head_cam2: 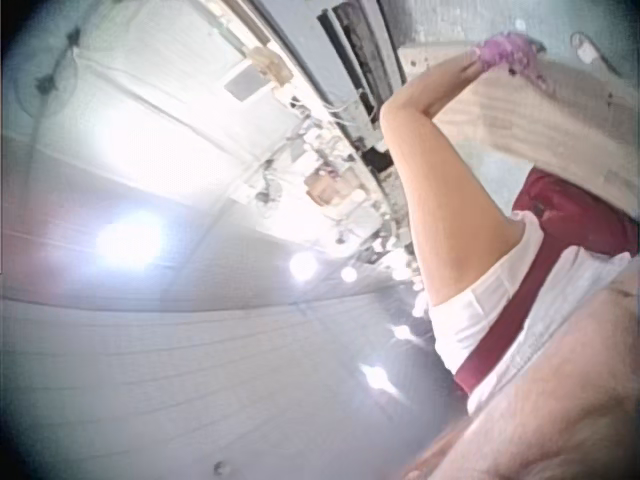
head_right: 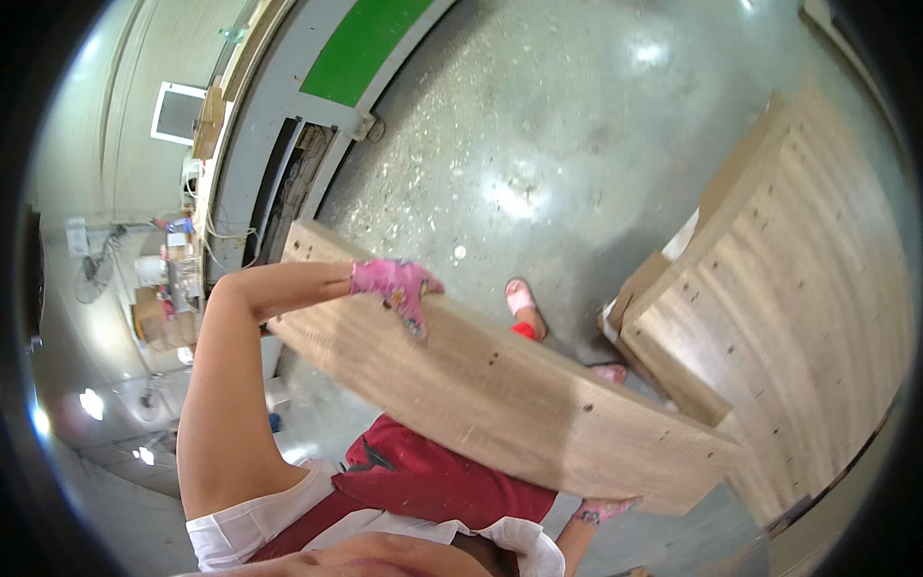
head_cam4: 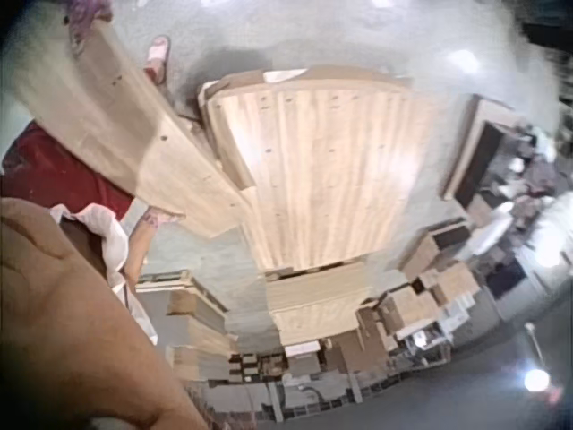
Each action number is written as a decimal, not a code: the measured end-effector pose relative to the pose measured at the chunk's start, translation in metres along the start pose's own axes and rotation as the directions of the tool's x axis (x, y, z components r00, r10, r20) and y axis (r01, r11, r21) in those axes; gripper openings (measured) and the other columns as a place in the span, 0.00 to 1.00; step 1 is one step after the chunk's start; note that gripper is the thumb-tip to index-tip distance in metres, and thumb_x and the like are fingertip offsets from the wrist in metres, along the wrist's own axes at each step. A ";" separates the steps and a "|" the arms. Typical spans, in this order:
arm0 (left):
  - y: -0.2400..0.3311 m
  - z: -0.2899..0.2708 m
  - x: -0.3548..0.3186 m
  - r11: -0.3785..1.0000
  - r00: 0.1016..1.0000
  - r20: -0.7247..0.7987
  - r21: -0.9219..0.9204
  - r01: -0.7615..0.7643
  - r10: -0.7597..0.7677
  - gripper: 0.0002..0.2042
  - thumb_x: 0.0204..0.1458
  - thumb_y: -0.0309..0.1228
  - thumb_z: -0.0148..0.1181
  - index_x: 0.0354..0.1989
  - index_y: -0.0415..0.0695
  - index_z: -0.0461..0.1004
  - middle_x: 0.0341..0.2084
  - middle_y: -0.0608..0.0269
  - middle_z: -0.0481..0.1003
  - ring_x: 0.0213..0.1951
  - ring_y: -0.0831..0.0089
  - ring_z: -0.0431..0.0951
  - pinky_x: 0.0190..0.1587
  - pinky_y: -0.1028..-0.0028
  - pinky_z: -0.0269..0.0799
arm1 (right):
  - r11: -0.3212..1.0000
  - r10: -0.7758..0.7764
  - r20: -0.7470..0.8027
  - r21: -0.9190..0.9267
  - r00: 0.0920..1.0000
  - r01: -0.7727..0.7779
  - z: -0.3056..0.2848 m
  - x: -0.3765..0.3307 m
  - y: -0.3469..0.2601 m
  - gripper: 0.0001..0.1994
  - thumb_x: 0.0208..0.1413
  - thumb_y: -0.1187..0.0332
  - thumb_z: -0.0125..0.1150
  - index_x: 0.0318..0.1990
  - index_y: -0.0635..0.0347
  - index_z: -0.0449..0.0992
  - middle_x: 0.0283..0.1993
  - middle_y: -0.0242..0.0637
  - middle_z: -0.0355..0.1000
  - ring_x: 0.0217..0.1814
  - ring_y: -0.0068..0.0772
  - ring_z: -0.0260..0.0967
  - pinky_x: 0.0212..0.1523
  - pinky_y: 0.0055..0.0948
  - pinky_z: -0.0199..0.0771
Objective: The person picks up wooden panels from a stack, places them on a table, and wipes the surfaces and edges with a cloth.
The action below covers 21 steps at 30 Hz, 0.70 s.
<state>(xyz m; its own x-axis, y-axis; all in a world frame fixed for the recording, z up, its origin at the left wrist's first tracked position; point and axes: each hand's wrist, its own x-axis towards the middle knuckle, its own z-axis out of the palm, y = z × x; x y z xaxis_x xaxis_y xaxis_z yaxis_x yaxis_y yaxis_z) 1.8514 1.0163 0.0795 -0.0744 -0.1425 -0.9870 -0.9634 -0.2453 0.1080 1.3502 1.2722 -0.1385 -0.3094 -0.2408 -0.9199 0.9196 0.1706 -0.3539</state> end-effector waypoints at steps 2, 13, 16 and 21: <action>-0.017 -0.002 -0.063 0.996 1.000 -0.008 -0.088 0.013 -0.014 0.45 0.24 0.49 0.70 0.54 0.40 0.59 0.33 0.54 0.73 0.29 0.71 0.74 0.28 0.74 0.70 | 0.999 -0.019 0.053 -0.034 0.998 0.020 0.017 -0.026 -0.003 0.31 0.54 0.44 0.29 0.59 0.54 0.55 0.63 0.39 0.50 0.63 0.43 0.46 0.60 0.48 0.47; -0.131 0.046 -0.164 0.940 0.947 -0.318 -0.311 -0.141 0.036 0.35 0.26 0.47 0.71 0.46 0.44 0.67 0.30 0.60 0.74 0.29 0.72 0.75 0.28 0.76 0.72 | 0.971 0.123 0.502 -0.241 0.856 0.002 0.182 -0.030 0.001 0.31 0.54 0.44 0.29 0.59 0.54 0.55 0.62 0.39 0.51 0.63 0.42 0.47 0.60 0.46 0.48; -0.110 0.082 -0.151 0.923 0.864 -0.498 -0.362 -0.130 -0.074 0.34 0.27 0.45 0.71 0.47 0.45 0.67 0.30 0.61 0.75 0.30 0.72 0.75 0.28 0.76 0.72 | 0.964 0.218 0.625 -0.258 0.750 -0.065 0.211 0.032 0.016 0.31 0.54 0.44 0.29 0.59 0.55 0.55 0.62 0.39 0.51 0.63 0.42 0.48 0.59 0.45 0.49; -0.060 0.127 -0.137 0.908 0.795 -0.547 -0.418 0.014 -0.263 0.44 0.23 0.50 0.71 0.53 0.42 0.62 0.38 0.56 0.72 0.30 0.72 0.75 0.24 0.77 0.71 | 0.958 0.284 0.756 -0.239 0.589 -0.155 0.238 0.084 -0.007 0.31 0.54 0.44 0.28 0.59 0.55 0.55 0.62 0.39 0.51 0.62 0.42 0.48 0.59 0.44 0.50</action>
<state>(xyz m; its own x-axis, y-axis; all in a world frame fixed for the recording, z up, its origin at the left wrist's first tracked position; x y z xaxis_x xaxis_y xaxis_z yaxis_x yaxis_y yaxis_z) 1.8862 1.1719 0.1929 0.3356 -0.5732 -0.7476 -0.7686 -0.6254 0.1345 1.3755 1.0232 -0.1735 0.2623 -0.8159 -0.5153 0.8714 0.4296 -0.2367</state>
